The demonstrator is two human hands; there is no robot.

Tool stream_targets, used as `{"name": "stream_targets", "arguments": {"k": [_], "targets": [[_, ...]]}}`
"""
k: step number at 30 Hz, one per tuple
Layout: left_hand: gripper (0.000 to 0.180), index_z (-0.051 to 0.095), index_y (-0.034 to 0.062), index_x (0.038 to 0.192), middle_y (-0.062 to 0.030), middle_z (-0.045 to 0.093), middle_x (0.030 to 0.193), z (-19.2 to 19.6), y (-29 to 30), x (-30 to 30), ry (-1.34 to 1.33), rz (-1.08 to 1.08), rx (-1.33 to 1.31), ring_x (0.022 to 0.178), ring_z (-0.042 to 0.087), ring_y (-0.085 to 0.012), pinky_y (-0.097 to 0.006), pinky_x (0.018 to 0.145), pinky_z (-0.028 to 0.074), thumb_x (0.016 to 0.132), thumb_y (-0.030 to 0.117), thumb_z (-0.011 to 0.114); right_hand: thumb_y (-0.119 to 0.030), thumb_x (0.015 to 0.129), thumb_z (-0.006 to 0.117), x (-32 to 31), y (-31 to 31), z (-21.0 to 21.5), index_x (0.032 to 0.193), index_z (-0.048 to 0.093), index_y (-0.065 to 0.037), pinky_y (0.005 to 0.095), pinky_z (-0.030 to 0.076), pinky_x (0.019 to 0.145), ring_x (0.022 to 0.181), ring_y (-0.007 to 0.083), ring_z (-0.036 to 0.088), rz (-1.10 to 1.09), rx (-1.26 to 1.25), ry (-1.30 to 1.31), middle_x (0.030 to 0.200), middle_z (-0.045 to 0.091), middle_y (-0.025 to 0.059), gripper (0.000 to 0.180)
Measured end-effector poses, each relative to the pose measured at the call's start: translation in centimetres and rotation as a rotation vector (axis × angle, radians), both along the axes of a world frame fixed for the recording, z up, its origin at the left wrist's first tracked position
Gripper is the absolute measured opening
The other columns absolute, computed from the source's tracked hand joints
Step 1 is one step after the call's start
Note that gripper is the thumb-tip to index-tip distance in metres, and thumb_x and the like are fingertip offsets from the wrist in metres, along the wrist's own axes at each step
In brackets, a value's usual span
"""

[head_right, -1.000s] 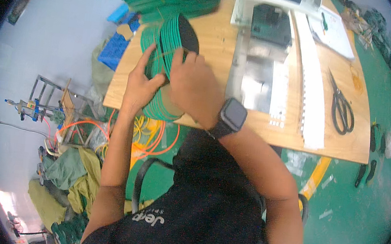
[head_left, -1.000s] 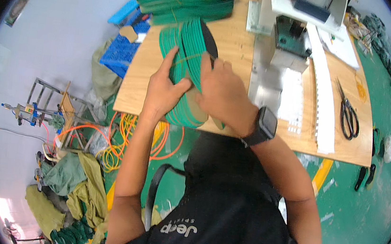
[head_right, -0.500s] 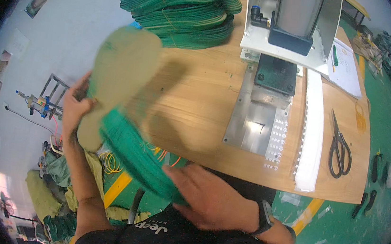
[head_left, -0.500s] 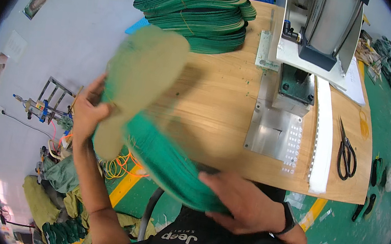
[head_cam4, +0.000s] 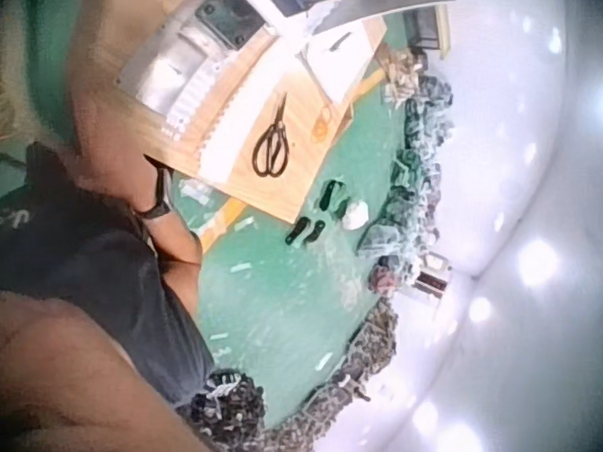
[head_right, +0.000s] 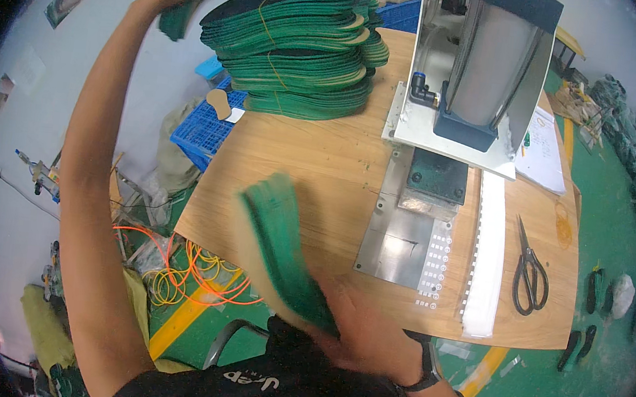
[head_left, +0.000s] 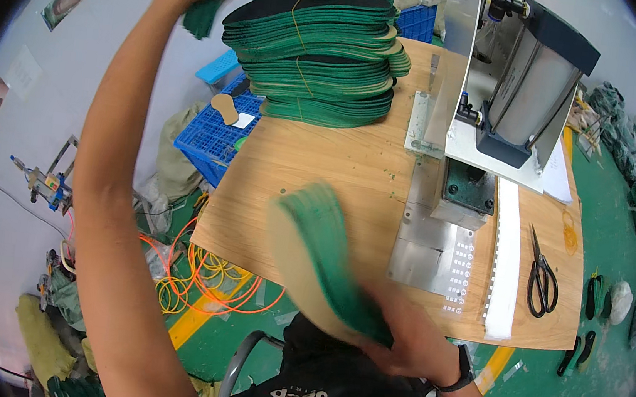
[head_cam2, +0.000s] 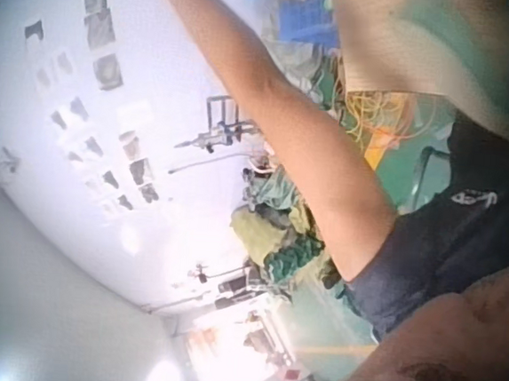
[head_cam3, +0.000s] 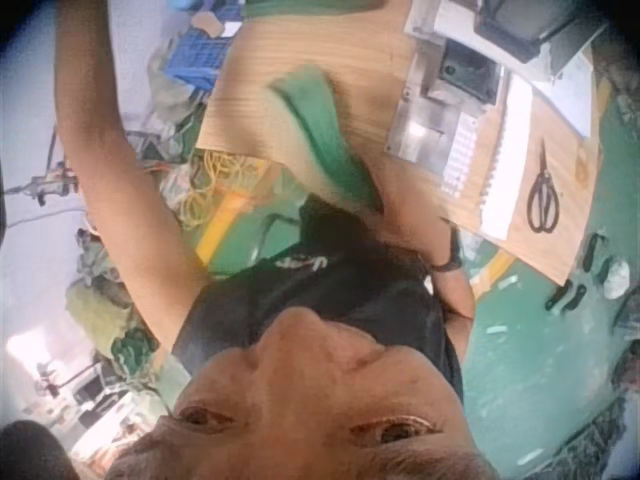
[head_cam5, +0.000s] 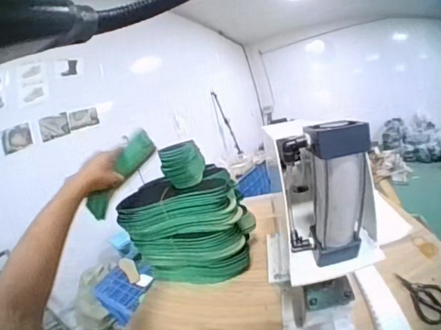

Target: The person places green shoe insoles into a press machine and applies labels from a strip using shears to cut the labels, then gathers and organizes the labeled insoles on the table.

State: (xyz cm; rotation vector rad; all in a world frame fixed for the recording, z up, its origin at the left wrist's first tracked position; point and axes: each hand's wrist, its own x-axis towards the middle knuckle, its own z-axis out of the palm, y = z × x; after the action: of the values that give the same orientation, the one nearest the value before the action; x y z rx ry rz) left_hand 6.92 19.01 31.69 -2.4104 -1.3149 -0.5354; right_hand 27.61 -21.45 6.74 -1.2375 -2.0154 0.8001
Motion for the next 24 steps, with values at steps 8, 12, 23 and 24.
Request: {"name": "stream_targets", "arguments": {"k": [8,12,23,24], "targets": [[0.072,0.050,0.0087,0.132,-0.0140,0.050,0.134,-12.5,-11.5,3.1,-0.220,-0.941,-0.102,0.124,0.047,-0.0274,-0.039,0.106,0.034,0.071,0.034,0.078,-0.014,0.069,0.070,2.7,2.6,-1.6,0.127,0.039,0.007,0.0435,0.047,0.081,0.092,0.0389,0.055,-0.320,0.071,-0.341,0.099,0.056,0.0230,0.069],[0.080,0.047,0.0073,0.133,-0.0163,0.049,0.130,-21.7,-21.3,4.9,0.310,-1.068,-0.458,0.128,0.039,-0.0327,-0.047,0.106,0.031,0.063,0.032,0.078,-0.016,0.068,0.072,2.3,2.8,-2.7,0.126,0.042,0.005,0.0422,0.047,0.081,0.092,0.0398,0.054,-0.276,0.083,-0.383,0.100,0.055,0.0230,0.069],[0.041,0.066,0.0133,0.102,-0.0082,0.053,0.103,-24.3,-25.8,0.9,-0.188,-0.924,0.102,0.096,0.050,-0.0294,-0.043,0.083,0.042,0.062,0.014,0.074,-0.029,0.085,0.069,2.1,3.6,-1.7,0.125,0.048,0.006,0.0296,0.046,0.087,0.106,0.0202,0.057,-0.034,-0.376,0.704,0.114,0.061,0.0158,0.057],[0.044,0.066,0.0132,0.103,-0.0087,0.053,0.105,-23.6,-25.5,0.6,-0.173,-0.930,0.035,0.097,0.051,-0.0299,-0.043,0.085,0.042,0.061,0.016,0.077,-0.026,0.083,0.070,1.9,3.7,-1.0,0.126,0.047,0.006,0.0307,0.046,0.086,0.105,0.0219,0.058,-0.068,-0.289,0.601,0.113,0.061,0.0158,0.058]]}}
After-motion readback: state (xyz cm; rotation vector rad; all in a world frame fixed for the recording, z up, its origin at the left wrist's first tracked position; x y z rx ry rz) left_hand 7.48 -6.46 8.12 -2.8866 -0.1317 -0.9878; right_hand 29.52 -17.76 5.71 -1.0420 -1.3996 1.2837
